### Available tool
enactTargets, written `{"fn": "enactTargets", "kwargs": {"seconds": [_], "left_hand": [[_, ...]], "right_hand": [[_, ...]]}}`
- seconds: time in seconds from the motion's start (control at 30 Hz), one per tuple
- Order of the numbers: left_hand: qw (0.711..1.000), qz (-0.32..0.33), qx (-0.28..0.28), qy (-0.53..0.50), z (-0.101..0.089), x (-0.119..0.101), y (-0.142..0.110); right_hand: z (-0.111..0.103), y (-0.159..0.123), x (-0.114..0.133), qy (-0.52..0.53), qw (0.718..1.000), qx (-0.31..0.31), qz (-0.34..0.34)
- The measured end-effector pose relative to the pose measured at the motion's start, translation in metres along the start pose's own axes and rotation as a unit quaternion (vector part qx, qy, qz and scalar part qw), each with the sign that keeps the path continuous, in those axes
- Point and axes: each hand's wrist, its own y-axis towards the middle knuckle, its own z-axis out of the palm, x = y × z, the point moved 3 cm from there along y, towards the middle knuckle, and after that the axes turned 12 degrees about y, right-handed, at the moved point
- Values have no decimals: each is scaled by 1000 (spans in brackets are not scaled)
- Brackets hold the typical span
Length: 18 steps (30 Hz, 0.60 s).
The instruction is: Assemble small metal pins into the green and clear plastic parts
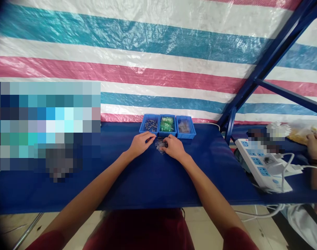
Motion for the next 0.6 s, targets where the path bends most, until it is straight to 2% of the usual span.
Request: {"fn": "enactTargets", "kwargs": {"seconds": [0.27, 0.5, 0.6], "left_hand": [[998, -24, 28, -44, -2, -1, 7], [993, -82, -34, -76, 0, 6, -7], [988, -102, -34, -108, -3, 8, -8]], "right_hand": [[5, 3, -4, 26, 999, -18, -28], [-1, 5, 1, 126, 988, -49, -78], [-7, 4, 7, 179, 975, -89, -97]]}}
